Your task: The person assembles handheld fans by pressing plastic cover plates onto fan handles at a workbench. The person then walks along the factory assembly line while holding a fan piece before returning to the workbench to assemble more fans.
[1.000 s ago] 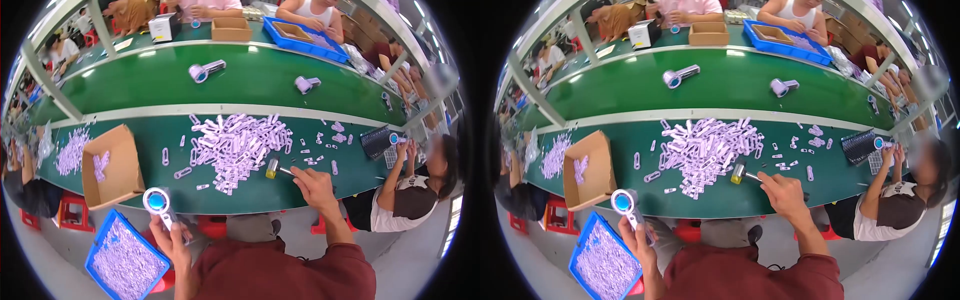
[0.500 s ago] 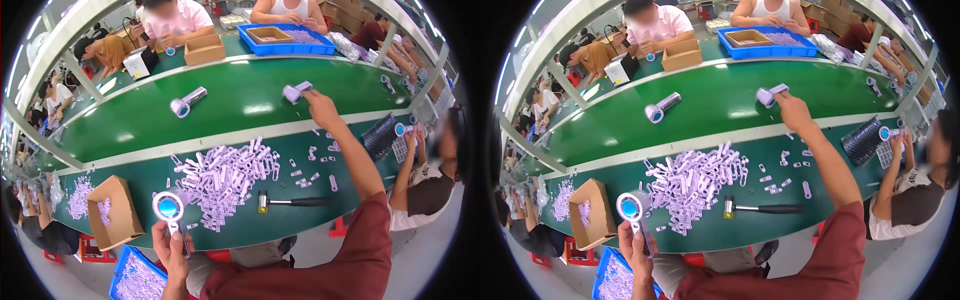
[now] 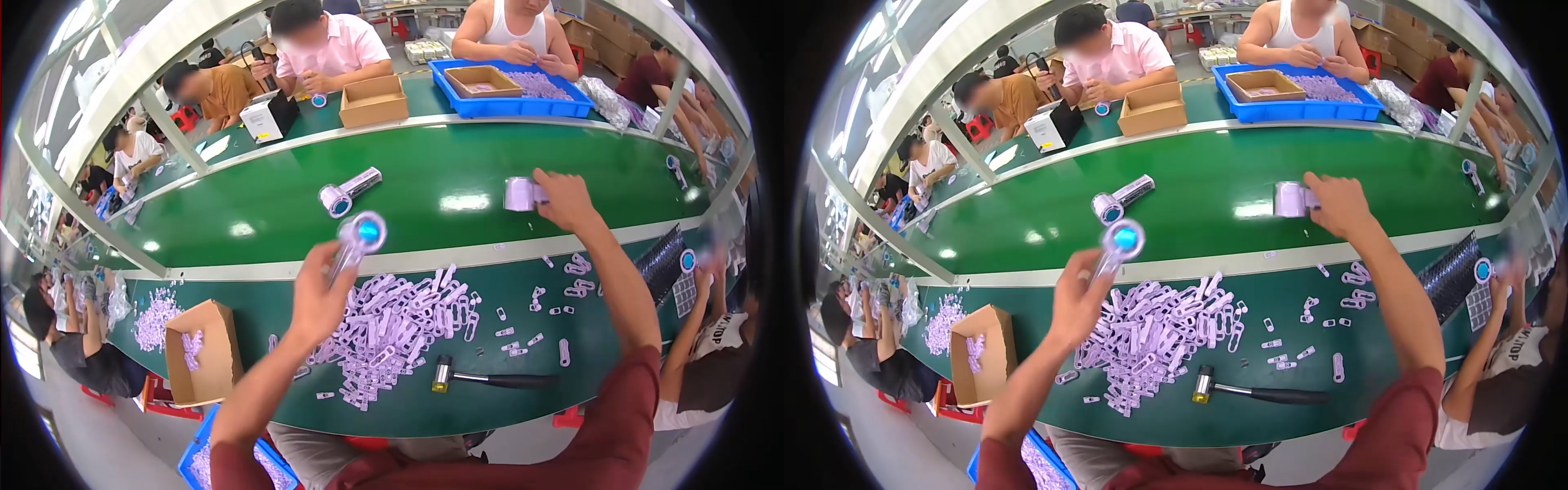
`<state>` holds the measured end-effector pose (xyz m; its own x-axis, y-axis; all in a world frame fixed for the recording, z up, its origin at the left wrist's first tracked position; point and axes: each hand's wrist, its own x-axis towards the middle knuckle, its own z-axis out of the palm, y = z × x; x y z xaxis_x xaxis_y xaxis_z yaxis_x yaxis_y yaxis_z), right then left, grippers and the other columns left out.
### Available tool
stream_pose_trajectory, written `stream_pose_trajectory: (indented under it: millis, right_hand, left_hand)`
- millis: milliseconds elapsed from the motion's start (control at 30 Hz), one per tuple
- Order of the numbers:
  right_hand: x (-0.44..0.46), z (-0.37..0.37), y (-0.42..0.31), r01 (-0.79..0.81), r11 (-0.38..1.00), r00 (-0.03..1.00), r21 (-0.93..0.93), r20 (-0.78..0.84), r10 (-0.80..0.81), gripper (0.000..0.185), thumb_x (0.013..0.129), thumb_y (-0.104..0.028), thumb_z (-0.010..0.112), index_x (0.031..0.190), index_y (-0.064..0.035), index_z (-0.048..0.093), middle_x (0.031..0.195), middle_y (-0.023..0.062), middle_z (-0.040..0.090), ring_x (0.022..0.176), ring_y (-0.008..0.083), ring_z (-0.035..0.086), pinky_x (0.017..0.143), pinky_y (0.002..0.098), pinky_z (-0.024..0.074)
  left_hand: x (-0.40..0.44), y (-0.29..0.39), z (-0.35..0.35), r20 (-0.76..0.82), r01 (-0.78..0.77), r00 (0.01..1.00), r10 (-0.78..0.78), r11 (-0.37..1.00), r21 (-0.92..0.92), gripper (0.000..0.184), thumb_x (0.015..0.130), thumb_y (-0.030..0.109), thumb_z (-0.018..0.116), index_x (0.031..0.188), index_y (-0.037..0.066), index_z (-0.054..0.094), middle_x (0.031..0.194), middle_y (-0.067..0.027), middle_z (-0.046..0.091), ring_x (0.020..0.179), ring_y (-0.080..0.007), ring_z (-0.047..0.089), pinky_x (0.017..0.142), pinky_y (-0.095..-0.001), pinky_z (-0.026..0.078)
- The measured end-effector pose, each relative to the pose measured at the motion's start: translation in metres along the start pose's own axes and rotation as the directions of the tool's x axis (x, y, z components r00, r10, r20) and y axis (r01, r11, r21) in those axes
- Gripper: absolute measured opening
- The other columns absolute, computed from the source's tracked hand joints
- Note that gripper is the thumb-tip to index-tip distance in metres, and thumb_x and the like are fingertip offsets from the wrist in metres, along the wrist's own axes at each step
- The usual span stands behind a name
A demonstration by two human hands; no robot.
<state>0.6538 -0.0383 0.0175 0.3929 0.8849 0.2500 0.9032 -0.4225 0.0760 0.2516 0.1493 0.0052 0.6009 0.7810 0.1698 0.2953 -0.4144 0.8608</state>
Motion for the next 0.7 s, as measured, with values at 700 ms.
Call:
stream_pose_trajectory:
  millis: [700]
  right_hand:
    - [-0.356, -0.054, -0.234, -0.667, -0.481, 0.674, 0.569, 0.736, -0.063, 0.043, 0.068, -0.016, 0.083, 0.101, 0.0033, 0.064, 0.079, 0.0072, 0.066, 0.068, 0.0166, 0.063, 0.060, 0.0291, 0.0509]
  left_hand:
    - [0.152, -0.084, 0.014, 0.051, -0.104, 0.994, 0.097, 0.680, 0.726, 0.069, 0.080, 0.031, 0.075, 0.141, 0.027, 0.043, 0.115, -0.0221, 0.059, 0.102, -0.0409, 0.066, 0.085, -0.0468, 0.055]
